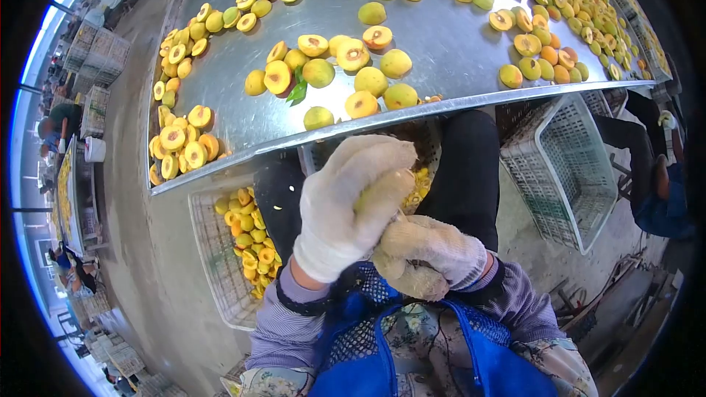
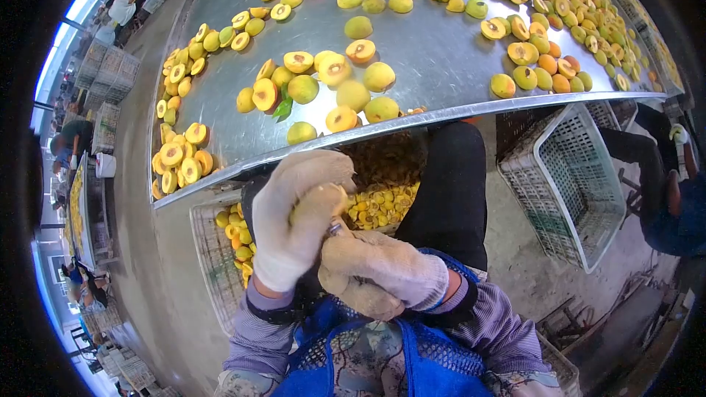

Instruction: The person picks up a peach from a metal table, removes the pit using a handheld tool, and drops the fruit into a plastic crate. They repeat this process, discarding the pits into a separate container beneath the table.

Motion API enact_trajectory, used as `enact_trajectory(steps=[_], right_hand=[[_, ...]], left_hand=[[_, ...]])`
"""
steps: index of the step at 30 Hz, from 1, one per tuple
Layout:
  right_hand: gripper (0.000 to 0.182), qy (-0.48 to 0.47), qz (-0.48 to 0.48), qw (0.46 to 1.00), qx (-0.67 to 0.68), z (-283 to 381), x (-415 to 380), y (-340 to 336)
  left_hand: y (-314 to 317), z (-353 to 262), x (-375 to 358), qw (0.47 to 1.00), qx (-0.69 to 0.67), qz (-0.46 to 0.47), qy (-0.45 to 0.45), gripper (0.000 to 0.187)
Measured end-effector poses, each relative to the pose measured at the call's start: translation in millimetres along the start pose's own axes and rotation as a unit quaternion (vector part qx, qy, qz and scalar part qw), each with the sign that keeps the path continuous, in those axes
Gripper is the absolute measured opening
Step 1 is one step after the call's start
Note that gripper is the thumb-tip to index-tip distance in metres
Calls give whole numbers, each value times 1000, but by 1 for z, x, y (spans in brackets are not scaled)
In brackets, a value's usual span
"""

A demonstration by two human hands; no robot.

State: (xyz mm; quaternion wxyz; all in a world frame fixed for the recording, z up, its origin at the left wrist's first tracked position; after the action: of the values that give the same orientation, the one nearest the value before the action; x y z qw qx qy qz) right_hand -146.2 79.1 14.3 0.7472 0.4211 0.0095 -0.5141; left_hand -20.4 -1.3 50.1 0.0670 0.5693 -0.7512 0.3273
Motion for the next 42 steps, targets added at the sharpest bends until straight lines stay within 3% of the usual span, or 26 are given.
enact_trajectory(steps=[2, 4, 6, 7, 9, 10, 11, 12, 15, 17, 19, 21, 23, 24, 25, 27, 28, 30, 32, 33, 34, 35, 37, 38, 40, 42], right_hand=[[35, 52, 22, 996, 72, -2, 1, 1], [33, 24, 35, 993, 112, -7, 2, 2], [32, -3, 49, 987, 151, -2, 0, 6], [29, 65, 30, 975, 210, 2, -5, 10], [27, 133, 10, 954, 267, 2, -5, 9], [25, 131, 99, 939, 303, 0, -1, 8], [24, 126, 188, 914, 336, -1, 0, 8], [24, 126, 187, 915, 336, 1, -2, 10], [26, 121, 84, 942, 303, -1, -3, 8], [25, 152, 210, 878, 401, -10, 0, 2], [25, 139, 216, 878, 405, -14, 0, 2], [25, 124, 220, 877, 408, -11, 0, 3], [28, 104, 147, 924, 337, -4, 1, 5], [28, 105, 146, 924, 336, -4, 3, 4], [29, 91, 164, 939, 288, -5, 5, 3], [31, 80, 184, 950, 239, -3, 7, 3], [30, 107, 205, 948, 220, 2, 8, 4], [29, 130, 222, 944, 204, 2, 9, 4], [28, 42, 153, 961, 227, 2, 13, -3], [29, 77, 96, 988, 98, 7, 9, -11], [29, 76, 99, 987, 99, 11, 12, -13], [29, 123, 80, 986, 75, 11, 14, -15], [30, 167, 62, 983, 50, 14, 19, -14], [30, 142, 81, 986, 9, 16, 21, -10], [31, 117, 97, 988, -31, 21, 21, -5], [28, 88, 39, 993, -70, 28, 19, -5]], left_hand=[[1, 13, 0, 944, -230, 71, -224, 20], [0, 14, 7, 961, -198, 69, -180, 20], [-2, 8, 13, 979, -79, 49, 184, 16], [-3, 8, 12, 979, -79, 48, 184, 16], [-2, 11, 9, 969, -232, 81, 3, 12], [0, 10, 6, 969, -233, 81, 4, 12], [3, 12, 4, 947, -307, 55, -77, 11], [5, 14, 1, 912, -376, 27, -159, 10], [5, 9, 1, 949, -307, 33, -68, 12], [3, 4, 8, 963, -265, 36, -21, 14], [2, 4, 10, 975, -219, 39, 27, 16], [11, 17, 2, 903, -419, 19, -89, 21], [17, 13, -4, 866, -477, -6, -148, 24], [20, 12, -7, 821, -531, -34, -206, 27], [22, 9, -7, 821, -531, -36, -207, 27], [27, 6, -10, 663, -650, -59, -366, 35], [25, 10, -11, 665, -650, -62, -362, 35], [12, 31, -19, 867, -394, -69, -297, 35], [-44, 83, -46, 895, -258, -225, -287, 36], [-76, 105, -56, 938, -40, -227, -257, 28], [-96, 120, -61, 935, 181, -217, -213, 20], [-98, 130, -63, 935, 183, -216, -213, 20], [-90, 127, -48, 875, 479, -72, 14, 22], [-70, 125, -39, 947, 296, -93, -85, 26], [-28, 132, -7, 971, 200, -52, -120, 28], [15, 157, 21, 930, 315, -4, -192, 58]])
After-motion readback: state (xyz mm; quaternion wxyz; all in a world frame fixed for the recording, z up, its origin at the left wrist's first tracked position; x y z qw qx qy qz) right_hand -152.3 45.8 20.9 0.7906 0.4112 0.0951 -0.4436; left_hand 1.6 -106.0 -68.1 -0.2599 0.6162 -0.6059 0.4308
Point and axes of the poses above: each hand's wrist, its own x-axis towards the middle knuckle, its own y-axis out of the palm, z = x × y, the point moved 2 cm from there along x, towards the middle knuckle, and after that the axes turned 7 degrees about -z, right-handed, at the moved point
